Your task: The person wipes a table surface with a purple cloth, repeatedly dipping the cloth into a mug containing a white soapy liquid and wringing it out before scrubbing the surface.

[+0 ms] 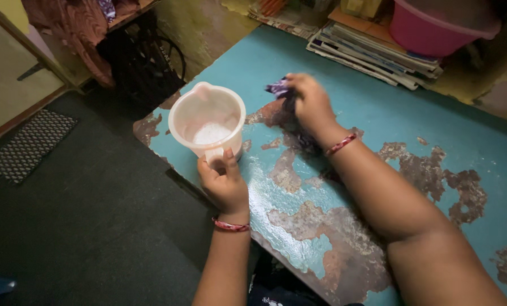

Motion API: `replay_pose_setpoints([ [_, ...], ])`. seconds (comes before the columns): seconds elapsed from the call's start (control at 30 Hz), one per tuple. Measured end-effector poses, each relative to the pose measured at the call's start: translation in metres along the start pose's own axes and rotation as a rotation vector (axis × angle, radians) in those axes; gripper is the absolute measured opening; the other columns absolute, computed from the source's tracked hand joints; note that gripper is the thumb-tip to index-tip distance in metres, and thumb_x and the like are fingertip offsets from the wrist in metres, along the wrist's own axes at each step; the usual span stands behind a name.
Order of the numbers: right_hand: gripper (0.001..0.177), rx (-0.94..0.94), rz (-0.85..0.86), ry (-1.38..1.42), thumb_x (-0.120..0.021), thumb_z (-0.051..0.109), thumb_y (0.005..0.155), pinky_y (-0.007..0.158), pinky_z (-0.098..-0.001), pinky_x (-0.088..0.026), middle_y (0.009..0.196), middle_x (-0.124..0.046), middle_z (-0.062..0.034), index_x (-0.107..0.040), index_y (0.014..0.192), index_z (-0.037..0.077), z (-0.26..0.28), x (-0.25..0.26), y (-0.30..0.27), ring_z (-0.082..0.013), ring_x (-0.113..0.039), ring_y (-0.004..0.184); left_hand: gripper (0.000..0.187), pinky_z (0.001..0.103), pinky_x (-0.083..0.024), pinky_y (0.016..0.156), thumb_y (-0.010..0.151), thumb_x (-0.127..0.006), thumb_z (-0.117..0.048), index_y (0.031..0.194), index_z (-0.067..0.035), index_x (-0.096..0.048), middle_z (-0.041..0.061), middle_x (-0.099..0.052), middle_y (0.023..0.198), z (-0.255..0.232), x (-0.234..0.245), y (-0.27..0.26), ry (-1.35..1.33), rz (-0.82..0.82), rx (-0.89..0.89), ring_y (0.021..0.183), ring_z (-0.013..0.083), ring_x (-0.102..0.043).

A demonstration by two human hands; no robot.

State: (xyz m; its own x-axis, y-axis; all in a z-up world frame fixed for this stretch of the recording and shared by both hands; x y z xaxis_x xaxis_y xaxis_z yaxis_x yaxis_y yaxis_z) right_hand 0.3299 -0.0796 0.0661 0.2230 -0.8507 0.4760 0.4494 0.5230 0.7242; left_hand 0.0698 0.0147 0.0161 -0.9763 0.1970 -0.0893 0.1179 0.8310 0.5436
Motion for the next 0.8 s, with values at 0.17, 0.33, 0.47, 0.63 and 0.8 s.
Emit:
replay_pose_setpoints([
  [0.17,0.04,-0.468,0.689,-0.165,-0.053,0.016,0.091,0.112,-0.0412,-0.048,0.131,-0.071,-0.0148,-0.076,0.124,0.017,-0.017,-0.048,-0.027,-0.0327,-0.067,0.121,0.044,0.028,-0.055,0.075,0.104,-0.069,-0.028,0.123,0.008,-0.055,0.011,-0.071,0.098,-0.005,0.0,0.001,-0.024,0.02,-0.035,0.084,0.0143,-0.069],
  [0.33,0.055,-0.218,0.77,-0.306,-0.056,0.033,0.098,0.115,-0.0584,-0.015,0.156,-0.038,-0.0141,-0.046,0.148,0.012,-0.02,-0.094,-0.037,-0.0343,-0.032,0.145,0.045,0.028,-0.055,0.07,0.1,-0.07,-0.026,0.124,0.008,-0.053,0.011,-0.072,0.09,0.005,-0.002,0.001,-0.078,0.044,0.126,0.078,0.0139,-0.068],
  [0.47,0.058,0.082,0.767,-0.127,-0.056,0.019,0.097,0.124,-0.054,-0.017,0.163,-0.037,-0.0191,-0.047,0.154,0.007,0.001,-0.115,-0.051,-0.0392,-0.029,0.152,0.044,0.028,-0.056,0.076,0.103,-0.069,-0.026,0.127,0.008,-0.053,0.013,-0.071,0.103,-0.001,-0.003,0.001,-0.16,0.046,0.031,0.086,0.0146,-0.069],
  [0.63,0.067,-0.074,0.917,-0.14,-0.066,0.01,0.079,0.122,-0.0419,-0.034,0.158,-0.047,-0.0052,-0.056,0.144,0.022,0.0,-0.107,-0.039,-0.0329,-0.044,0.142,0.045,0.028,-0.056,0.074,0.102,-0.068,-0.026,0.126,0.007,-0.05,0.01,-0.071,0.098,0.001,-0.005,0.001,-0.225,0.067,0.061,0.084,0.0138,-0.069],
  [0.8,0.051,-0.046,0.504,-0.402,-0.061,0.004,0.097,0.114,-0.052,-0.036,0.157,-0.047,-0.0146,-0.057,0.147,0.016,-0.069,-0.099,-0.026,-0.0428,-0.045,0.14,0.037,0.029,-0.053,0.067,0.101,-0.072,-0.026,0.111,0.006,-0.056,0.009,-0.069,0.088,-0.004,-0.003,0.002,-0.135,0.068,0.026,0.074,0.0138,-0.064],
])
Point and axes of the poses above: each hand's wrist, its own y-axis towards the middle knuckle, its own x-axis out of the back of the hand, z = x × y, the point moved 6 cm from there along y, towards the middle knuckle
